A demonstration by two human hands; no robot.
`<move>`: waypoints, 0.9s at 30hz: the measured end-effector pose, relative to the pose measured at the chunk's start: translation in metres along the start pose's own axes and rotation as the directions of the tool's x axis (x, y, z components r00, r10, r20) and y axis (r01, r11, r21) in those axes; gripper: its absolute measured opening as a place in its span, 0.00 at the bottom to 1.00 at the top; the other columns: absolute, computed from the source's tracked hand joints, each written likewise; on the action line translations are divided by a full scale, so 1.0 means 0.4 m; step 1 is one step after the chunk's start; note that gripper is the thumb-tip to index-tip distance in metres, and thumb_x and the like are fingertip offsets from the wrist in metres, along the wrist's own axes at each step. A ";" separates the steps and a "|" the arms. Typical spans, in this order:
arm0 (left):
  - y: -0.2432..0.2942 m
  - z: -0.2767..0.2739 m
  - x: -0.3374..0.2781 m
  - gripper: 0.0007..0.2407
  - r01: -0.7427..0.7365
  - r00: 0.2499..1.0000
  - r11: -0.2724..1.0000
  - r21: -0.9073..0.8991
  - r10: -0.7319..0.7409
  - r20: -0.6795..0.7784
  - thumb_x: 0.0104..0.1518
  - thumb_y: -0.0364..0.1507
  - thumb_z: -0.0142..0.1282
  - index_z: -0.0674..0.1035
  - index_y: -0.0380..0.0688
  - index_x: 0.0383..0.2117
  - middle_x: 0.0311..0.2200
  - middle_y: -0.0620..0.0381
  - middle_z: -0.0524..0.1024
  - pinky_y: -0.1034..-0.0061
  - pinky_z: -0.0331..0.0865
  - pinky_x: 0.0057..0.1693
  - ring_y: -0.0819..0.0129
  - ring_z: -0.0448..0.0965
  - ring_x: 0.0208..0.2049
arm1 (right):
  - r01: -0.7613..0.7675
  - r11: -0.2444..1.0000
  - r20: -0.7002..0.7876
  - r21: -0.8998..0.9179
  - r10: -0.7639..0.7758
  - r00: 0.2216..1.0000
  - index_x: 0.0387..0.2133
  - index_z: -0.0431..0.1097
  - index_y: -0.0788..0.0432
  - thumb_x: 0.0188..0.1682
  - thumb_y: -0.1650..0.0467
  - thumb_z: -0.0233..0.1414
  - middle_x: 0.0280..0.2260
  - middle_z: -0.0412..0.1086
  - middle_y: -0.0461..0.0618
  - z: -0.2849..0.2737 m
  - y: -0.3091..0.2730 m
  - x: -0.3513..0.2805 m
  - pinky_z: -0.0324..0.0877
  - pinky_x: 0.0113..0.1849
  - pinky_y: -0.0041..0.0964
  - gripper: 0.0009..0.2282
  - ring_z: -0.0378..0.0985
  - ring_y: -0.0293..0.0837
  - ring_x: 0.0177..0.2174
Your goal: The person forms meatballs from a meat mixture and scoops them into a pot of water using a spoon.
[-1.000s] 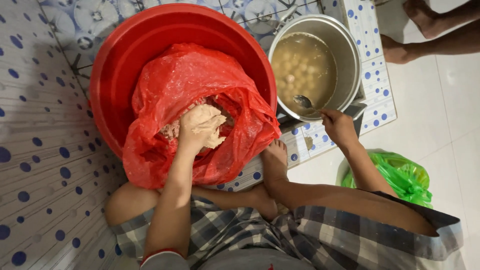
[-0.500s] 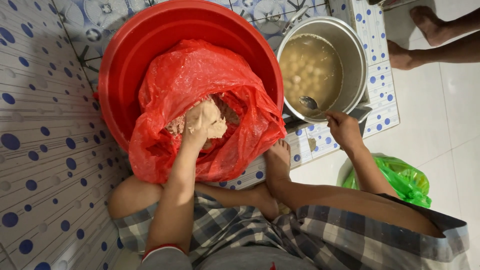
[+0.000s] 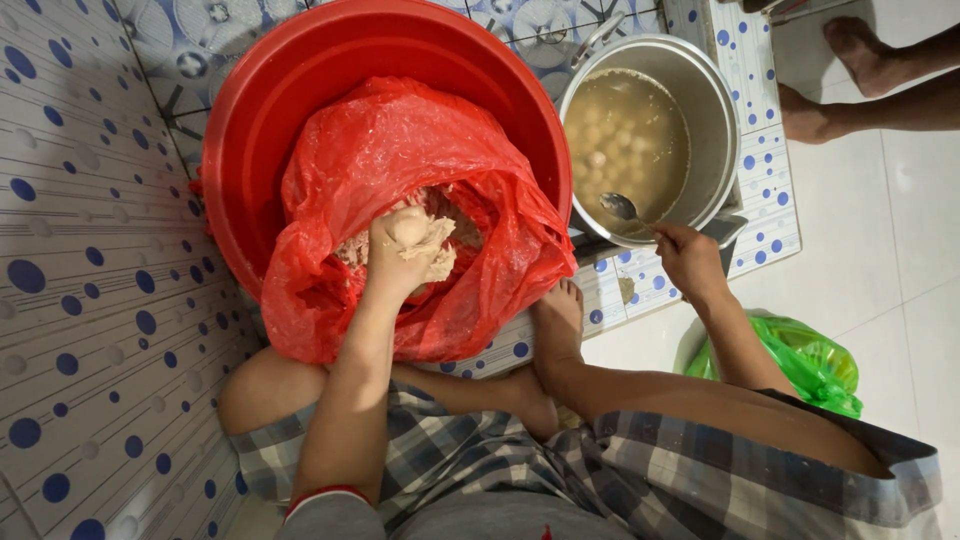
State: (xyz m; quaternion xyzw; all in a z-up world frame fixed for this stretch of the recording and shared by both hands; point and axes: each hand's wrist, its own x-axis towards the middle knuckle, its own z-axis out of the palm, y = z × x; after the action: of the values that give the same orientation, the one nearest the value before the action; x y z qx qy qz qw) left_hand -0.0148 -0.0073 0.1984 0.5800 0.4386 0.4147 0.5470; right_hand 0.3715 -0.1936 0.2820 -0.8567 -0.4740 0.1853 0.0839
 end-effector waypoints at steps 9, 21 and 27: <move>-0.030 0.012 0.046 0.11 -0.361 0.921 0.928 0.096 0.339 0.190 0.59 0.15 0.61 0.70 0.37 0.25 0.12 0.38 0.61 0.63 0.74 0.29 0.52 0.71 0.13 | 0.001 1.000 -0.001 0.024 -0.001 1.000 0.46 0.79 0.57 0.56 0.73 0.54 0.26 0.77 0.54 0.013 0.031 0.006 0.75 0.39 0.49 0.09 0.82 0.55 0.33; 0.067 -0.016 0.038 0.06 0.019 0.992 0.987 -0.161 0.002 0.128 0.50 0.20 0.68 0.80 0.39 0.27 0.22 0.54 0.82 0.82 0.78 0.35 0.73 0.81 0.23 | -0.018 1.000 0.030 0.009 0.018 0.999 0.48 0.78 0.58 0.56 0.73 0.53 0.27 0.78 0.55 0.009 0.025 0.005 0.75 0.39 0.51 0.10 0.82 0.56 0.35; 0.036 -0.015 0.035 0.11 -0.054 0.997 0.998 -0.038 0.056 0.062 0.44 0.19 0.62 0.73 0.49 0.12 0.08 0.61 0.67 0.82 0.65 0.24 0.72 0.64 0.12 | 0.025 1.000 -0.002 0.001 -0.025 1.000 0.46 0.79 0.58 0.55 0.73 0.55 0.26 0.78 0.55 0.010 0.026 0.008 0.74 0.39 0.52 0.09 0.82 0.58 0.34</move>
State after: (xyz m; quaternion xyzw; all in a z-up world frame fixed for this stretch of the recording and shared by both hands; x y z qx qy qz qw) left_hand -0.0158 0.0076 0.2132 0.5945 0.3975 0.4191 0.5594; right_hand 0.3795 -0.1966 0.2743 -0.8509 -0.4845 0.1835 0.0874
